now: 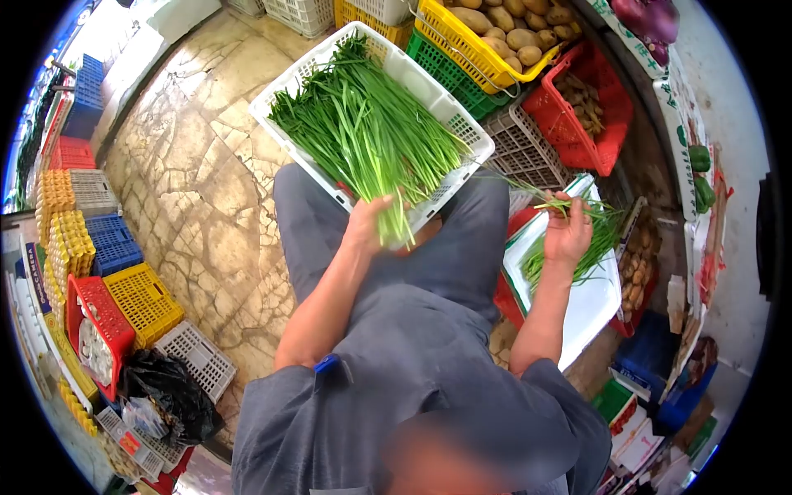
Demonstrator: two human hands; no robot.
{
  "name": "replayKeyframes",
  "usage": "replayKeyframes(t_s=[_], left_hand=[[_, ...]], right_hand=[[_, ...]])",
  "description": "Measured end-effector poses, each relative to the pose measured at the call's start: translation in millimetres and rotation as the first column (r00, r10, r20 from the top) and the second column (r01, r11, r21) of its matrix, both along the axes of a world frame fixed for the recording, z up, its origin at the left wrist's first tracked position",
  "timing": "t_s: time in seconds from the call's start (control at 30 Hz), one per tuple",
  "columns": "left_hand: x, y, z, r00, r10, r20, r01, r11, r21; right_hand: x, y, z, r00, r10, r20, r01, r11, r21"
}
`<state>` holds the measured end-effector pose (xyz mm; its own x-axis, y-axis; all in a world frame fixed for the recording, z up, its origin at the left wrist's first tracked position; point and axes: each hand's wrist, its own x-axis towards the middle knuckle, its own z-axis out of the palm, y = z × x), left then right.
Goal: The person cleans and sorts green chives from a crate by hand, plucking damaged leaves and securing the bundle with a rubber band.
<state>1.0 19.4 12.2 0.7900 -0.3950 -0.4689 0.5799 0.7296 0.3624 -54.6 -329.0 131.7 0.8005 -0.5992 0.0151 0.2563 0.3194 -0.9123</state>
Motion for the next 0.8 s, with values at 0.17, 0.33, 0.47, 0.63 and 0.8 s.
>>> replayKeyframes(t_s=[0.17, 0.33, 0.47, 0.63, 0.8], left_hand=[[-2.7, 1.3, 13.5, 0.996, -0.065, 0.054, 0.064, 0.998, 0.020], [-2.0, -3.3, 17.3, 0.990, -0.101, 0.097, 0.096, 0.994, 0.056], [-3.1, -5.0, 25.3, 0.988, -0.126, 0.085, 0.123, 0.992, 0.039], [-3.7, -4.1, 21.0, 0.983, -0.137, 0.121, 0.128, 0.989, 0.080], [-7.7, -7.6, 13.6, 0.967, -0.209, 0.142, 0.184, 0.967, 0.174]], right_hand=[[-6.6, -44.9, -51.1, 0.992, -0.102, -0.072, 0.109, 0.989, 0.096], [1.1, -57.7, -90.2, 0.959, -0.222, -0.176, 0.249, 0.957, 0.150], [-1.3, -84.4, -143.6, 0.791, -0.155, -0.592, -0.076, 0.935, -0.346], [10.7, -57.6, -134.2, 0.757, -0.465, -0.459, -0.243, 0.452, -0.858], [70.5, 76.1, -41.3, 0.907, 0.151, -0.394, -0.335, 0.825, -0.454]])
